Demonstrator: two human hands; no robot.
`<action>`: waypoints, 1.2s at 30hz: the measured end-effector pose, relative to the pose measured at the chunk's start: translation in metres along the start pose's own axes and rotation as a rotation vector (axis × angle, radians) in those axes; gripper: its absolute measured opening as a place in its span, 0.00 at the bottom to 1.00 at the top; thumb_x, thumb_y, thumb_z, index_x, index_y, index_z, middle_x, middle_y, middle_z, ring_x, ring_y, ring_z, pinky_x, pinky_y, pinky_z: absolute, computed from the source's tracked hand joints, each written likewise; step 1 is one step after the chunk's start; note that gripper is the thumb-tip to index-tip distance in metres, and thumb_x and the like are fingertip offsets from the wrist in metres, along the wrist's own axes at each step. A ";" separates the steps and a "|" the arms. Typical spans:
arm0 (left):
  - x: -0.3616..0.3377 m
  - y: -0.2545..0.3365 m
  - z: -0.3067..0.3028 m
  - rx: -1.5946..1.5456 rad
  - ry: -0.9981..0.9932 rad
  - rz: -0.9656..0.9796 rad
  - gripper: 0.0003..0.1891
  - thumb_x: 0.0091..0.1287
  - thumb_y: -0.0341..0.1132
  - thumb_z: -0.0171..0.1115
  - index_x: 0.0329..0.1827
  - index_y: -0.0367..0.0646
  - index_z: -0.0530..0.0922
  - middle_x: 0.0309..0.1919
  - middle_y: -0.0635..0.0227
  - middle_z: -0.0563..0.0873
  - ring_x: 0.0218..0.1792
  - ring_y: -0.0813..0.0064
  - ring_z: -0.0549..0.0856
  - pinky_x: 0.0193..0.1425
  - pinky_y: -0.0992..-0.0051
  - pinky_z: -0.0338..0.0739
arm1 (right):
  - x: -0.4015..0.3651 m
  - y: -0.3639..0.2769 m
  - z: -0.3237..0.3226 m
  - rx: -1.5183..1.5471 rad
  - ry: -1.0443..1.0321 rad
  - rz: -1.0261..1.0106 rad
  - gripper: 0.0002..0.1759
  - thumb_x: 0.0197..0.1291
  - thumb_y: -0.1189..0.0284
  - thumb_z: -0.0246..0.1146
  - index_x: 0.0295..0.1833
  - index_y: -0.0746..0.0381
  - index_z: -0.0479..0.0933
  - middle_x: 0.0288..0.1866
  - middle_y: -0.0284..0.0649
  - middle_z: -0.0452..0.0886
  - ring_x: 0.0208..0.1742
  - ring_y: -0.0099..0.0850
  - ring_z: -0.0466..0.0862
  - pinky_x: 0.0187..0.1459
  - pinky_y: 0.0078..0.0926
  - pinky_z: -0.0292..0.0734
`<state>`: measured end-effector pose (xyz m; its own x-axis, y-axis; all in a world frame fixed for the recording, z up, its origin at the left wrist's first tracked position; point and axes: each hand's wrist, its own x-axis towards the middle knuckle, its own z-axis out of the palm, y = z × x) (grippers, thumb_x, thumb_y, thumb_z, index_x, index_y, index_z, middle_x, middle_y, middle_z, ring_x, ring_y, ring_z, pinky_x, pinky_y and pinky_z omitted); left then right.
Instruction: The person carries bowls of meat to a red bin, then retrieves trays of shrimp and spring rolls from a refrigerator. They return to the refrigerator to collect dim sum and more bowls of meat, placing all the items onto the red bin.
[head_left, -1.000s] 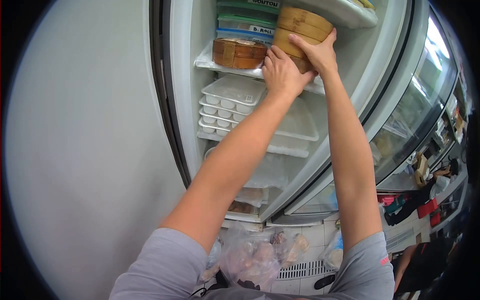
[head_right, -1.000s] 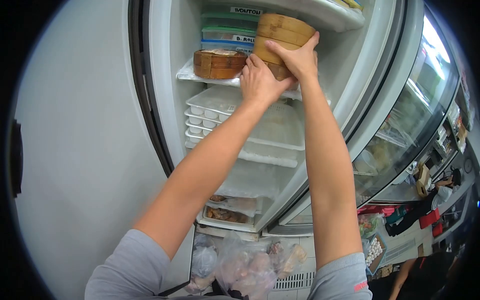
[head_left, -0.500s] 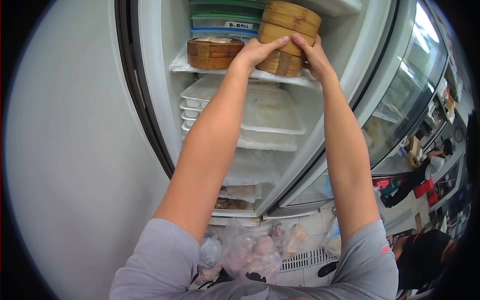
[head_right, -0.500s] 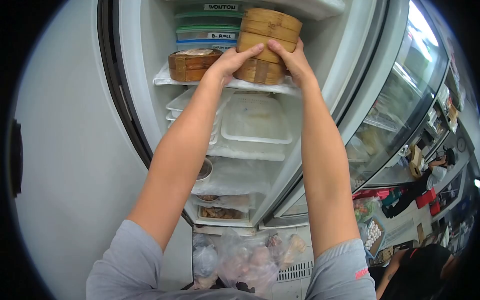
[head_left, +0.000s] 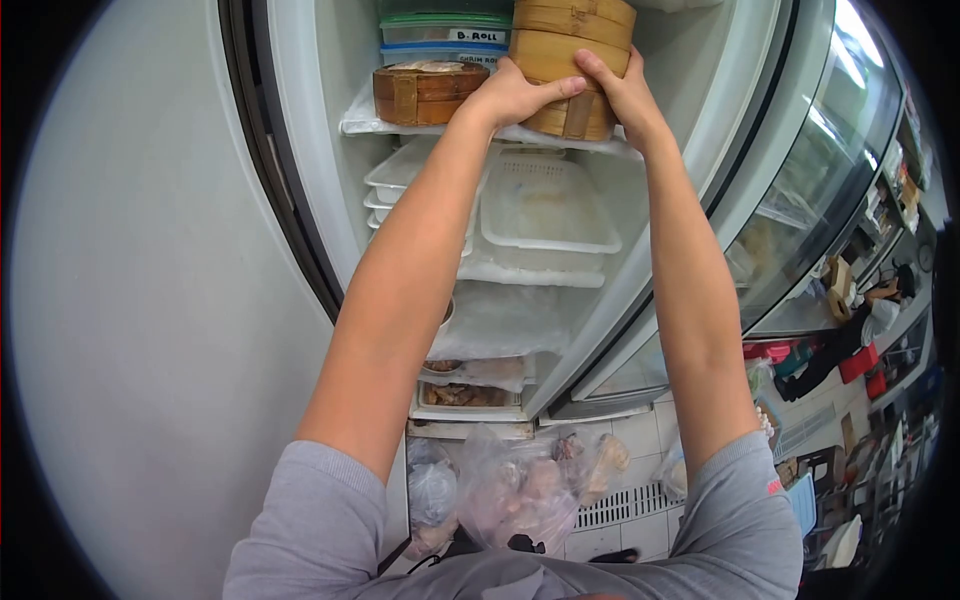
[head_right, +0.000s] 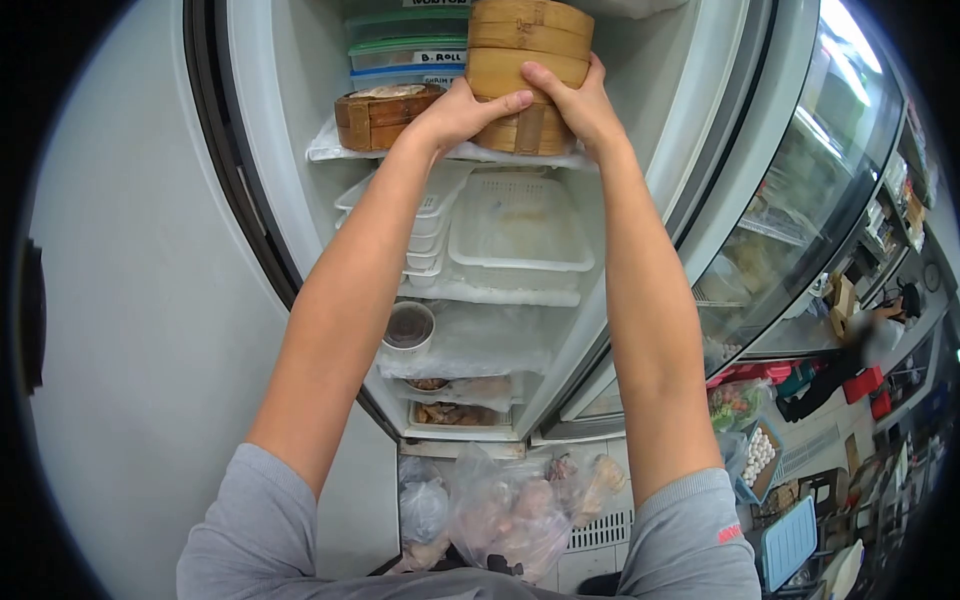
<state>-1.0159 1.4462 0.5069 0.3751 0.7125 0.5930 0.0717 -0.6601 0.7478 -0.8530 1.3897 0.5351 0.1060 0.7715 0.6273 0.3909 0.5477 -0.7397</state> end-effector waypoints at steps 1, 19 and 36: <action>0.001 -0.002 0.000 0.029 0.004 -0.010 0.43 0.49 0.55 0.70 0.60 0.33 0.65 0.54 0.55 0.75 0.56 0.68 0.74 0.59 0.72 0.68 | 0.000 -0.001 0.000 0.024 0.005 0.010 0.62 0.40 0.45 0.69 0.68 0.68 0.41 0.60 0.54 0.63 0.62 0.41 0.66 0.61 0.36 0.62; -0.608 -0.162 0.114 0.039 0.181 -0.991 0.23 0.57 0.40 0.64 0.50 0.34 0.74 0.42 0.57 0.83 0.41 0.70 0.83 0.44 0.73 0.77 | -0.139 0.041 -0.061 -1.141 0.705 -0.595 0.40 0.47 0.61 0.67 0.65 0.59 0.59 0.66 0.63 0.52 0.67 0.57 0.55 0.63 0.47 0.57; -0.827 -0.070 0.073 -0.042 0.875 -1.727 0.33 0.55 0.47 0.68 0.56 0.29 0.71 0.56 0.59 0.75 0.54 0.69 0.75 0.58 0.72 0.67 | -0.102 0.153 -0.120 -1.068 0.685 -0.592 0.23 0.56 0.66 0.56 0.55 0.68 0.67 0.49 0.53 0.74 0.48 0.42 0.75 0.49 0.34 0.70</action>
<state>-1.2636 0.8858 -0.0574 -0.5602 0.3979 -0.7265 -0.2233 0.7721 0.5950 -0.6946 1.3559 0.3867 -0.0189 0.0365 0.9992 0.9997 -0.0143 0.0194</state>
